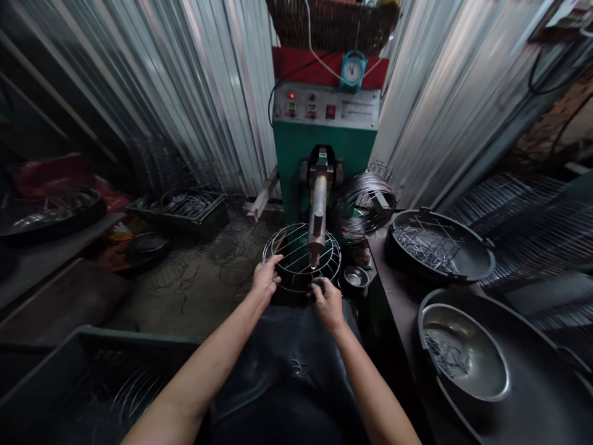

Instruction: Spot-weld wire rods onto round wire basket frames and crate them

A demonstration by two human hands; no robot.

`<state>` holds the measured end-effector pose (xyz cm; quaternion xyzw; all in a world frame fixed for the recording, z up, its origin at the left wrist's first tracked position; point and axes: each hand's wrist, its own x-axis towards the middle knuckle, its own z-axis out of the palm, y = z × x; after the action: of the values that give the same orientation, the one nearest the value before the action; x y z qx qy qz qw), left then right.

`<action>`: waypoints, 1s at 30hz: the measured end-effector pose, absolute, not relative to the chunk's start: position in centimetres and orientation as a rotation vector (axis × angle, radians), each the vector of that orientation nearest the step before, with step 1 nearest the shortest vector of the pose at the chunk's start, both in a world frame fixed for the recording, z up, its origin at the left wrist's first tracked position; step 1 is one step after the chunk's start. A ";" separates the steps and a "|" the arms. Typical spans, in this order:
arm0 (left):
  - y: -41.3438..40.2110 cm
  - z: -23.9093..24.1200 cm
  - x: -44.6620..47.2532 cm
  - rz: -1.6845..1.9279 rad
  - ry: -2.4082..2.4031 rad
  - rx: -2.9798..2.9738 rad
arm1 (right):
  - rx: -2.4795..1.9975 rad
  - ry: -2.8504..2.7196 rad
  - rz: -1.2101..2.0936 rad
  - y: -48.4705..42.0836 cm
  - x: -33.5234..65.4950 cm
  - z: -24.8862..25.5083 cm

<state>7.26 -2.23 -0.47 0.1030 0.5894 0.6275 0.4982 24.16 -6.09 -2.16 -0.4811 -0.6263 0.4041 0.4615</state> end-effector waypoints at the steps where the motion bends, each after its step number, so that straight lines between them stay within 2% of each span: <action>1: -2.1 -0.6 7.3 1.541 1.421 0.256 | -1.184 -1.539 0.986 -6.0 24.2 -2.0; 10: -1.2 0.0 7.6 1.603 1.440 0.212 | -1.200 -1.554 0.908 -5.0 24.2 -1.4; 15: -1.5 0.2 8.1 1.564 1.508 0.139 | -1.193 -1.395 1.083 -4.9 23.8 -1.9; 20: -1.9 0.0 6.6 1.460 1.446 0.184 | -1.163 -1.226 1.099 -5.7 24.9 -2.0; 25: -0.8 0.1 4.4 1.261 1.406 0.234 | -1.301 -1.126 1.212 -7.7 29.3 -5.2; 28: -0.1 0.2 4.6 1.335 1.384 0.214 | -1.477 -1.188 1.266 -9.1 32.0 -8.2; 30: -0.1 0.2 5.1 1.394 1.391 0.185 | -1.590 -1.295 1.190 -10.0 33.4 -9.8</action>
<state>5.08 -0.09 0.18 0.0782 0.5874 0.5887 0.5498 33.39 -10.01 -9.81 -0.6215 -0.5062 0.4650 0.3759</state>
